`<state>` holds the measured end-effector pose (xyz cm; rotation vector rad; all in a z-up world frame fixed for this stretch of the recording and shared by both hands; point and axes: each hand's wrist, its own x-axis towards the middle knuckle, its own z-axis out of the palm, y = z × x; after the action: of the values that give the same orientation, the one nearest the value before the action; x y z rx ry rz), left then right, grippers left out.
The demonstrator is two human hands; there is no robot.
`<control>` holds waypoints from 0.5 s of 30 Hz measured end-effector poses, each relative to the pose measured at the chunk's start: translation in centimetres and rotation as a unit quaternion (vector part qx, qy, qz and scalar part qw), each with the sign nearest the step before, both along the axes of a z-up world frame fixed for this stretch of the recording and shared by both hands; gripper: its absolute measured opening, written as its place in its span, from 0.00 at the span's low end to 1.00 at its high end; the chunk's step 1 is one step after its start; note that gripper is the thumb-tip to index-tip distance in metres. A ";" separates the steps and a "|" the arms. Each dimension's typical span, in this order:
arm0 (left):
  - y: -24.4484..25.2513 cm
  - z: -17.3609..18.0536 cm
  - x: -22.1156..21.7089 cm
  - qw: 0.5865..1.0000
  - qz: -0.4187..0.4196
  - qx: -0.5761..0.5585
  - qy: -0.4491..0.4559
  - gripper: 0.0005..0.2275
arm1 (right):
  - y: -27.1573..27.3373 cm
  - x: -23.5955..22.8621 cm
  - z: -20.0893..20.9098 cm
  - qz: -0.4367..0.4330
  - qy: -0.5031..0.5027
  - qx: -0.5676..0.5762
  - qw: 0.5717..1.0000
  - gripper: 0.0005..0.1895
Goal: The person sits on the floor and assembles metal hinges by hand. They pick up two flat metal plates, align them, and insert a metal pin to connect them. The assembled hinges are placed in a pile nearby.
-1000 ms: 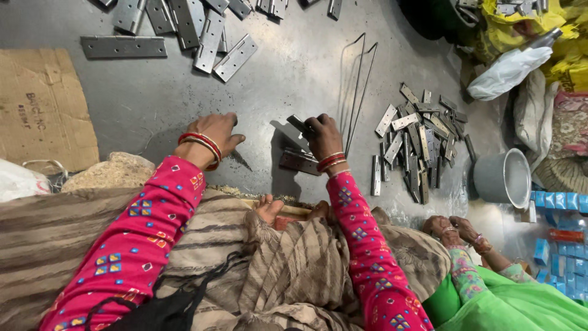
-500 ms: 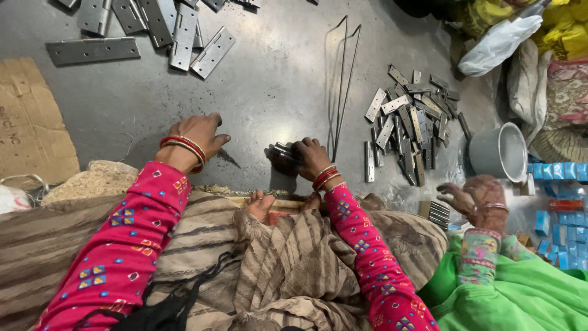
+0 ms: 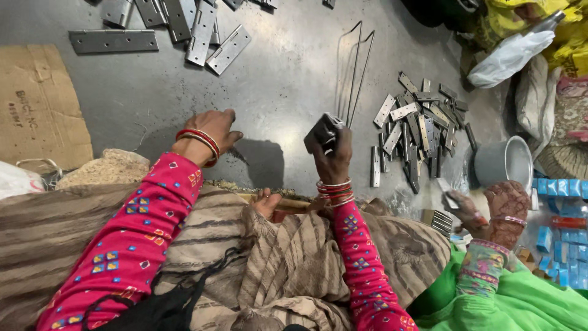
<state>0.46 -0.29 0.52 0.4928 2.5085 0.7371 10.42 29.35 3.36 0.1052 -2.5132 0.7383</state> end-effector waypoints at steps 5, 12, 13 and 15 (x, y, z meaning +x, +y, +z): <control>0.0 0.2 -0.2 1.000 -0.005 -0.022 -0.007 0.19 | -1.3 -2.0 -3.2 -0.011 -0.070 -0.197 0.978 0.20; 0.3 1.1 0.0 0.999 -0.007 -0.036 -0.016 0.19 | -0.5 -1.8 -6.4 -0.008 -0.108 -0.152 0.982 0.19; 0.3 1.1 0.1 0.999 -0.006 -0.038 -0.014 0.19 | -0.4 -1.5 -6.6 -0.005 -0.116 -0.165 0.979 0.18; 0.3 1.1 0.1 0.999 -0.012 -0.027 -0.014 0.20 | -0.3 -1.0 -6.5 -0.003 -0.131 -0.191 0.973 0.16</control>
<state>0.52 -0.01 1.59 0.4885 2.4856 0.6609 9.44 29.06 -3.10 -0.1448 -2.5562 1.2917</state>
